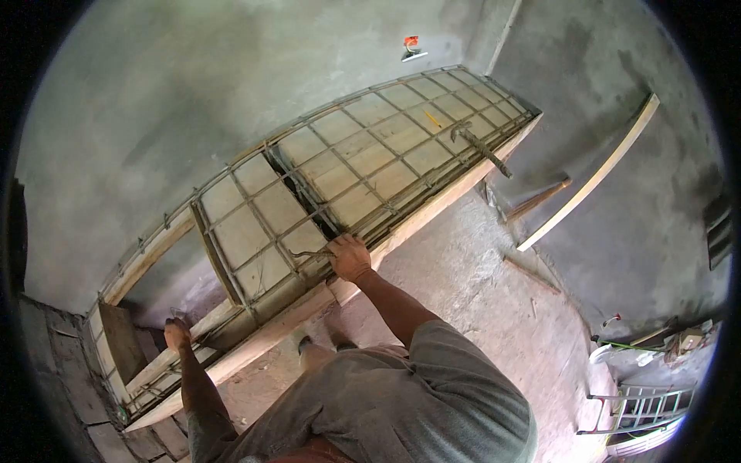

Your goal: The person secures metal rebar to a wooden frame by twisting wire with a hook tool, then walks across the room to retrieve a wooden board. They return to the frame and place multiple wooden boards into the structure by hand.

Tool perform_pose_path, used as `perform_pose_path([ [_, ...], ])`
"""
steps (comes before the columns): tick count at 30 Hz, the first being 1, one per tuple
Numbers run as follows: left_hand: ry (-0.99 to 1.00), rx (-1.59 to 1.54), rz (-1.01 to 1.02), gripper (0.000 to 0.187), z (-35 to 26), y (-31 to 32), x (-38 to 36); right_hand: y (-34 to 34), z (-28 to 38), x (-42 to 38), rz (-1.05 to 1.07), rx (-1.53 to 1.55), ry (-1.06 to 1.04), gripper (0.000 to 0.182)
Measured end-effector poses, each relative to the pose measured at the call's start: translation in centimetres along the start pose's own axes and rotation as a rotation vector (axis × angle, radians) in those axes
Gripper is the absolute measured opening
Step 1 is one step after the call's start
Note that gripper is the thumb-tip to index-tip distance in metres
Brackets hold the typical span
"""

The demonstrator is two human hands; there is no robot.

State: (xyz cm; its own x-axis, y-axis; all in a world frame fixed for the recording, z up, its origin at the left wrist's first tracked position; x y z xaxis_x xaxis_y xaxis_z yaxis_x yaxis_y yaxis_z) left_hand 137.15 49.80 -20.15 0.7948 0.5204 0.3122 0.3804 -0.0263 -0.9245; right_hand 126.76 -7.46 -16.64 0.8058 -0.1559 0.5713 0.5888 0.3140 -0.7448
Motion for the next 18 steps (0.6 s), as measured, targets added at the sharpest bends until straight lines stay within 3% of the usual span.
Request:
perform_pose_path([
  [6,0.011,0.045,0.031,0.037,1.1,1.5,1.0,0.4,-0.3,-0.1,0.100,0.012,0.058,0.022],
  [9,-0.045,0.081,0.087,0.036,4.3,6.3,2.9,0.4,-0.5,-0.4,-0.008,-0.007,-0.008,0.021],
  [12,-0.006,0.068,0.027,0.037,-0.5,-0.5,0.1,0.4,-0.5,-0.3,-0.042,0.034,0.004,0.020],
  [18,0.002,0.040,-0.004,0.039,0.6,0.8,0.4,0.2,-0.3,-0.2,0.005,0.020,0.031,0.018],
])
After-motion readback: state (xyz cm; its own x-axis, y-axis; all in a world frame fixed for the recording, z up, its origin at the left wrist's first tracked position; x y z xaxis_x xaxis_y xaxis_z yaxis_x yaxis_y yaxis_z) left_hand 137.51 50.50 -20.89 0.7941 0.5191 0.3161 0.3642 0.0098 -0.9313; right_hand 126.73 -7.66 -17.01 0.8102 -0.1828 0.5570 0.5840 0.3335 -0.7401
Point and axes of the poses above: each hand's wrist, its own x-axis towards the middle knuckle, its own y-axis out of the palm, z = x × y, the point moved 4 cm from there along x, towards the middle knuckle, and after that the axes turned 14 degrees about -z, right-handed, at the moved point
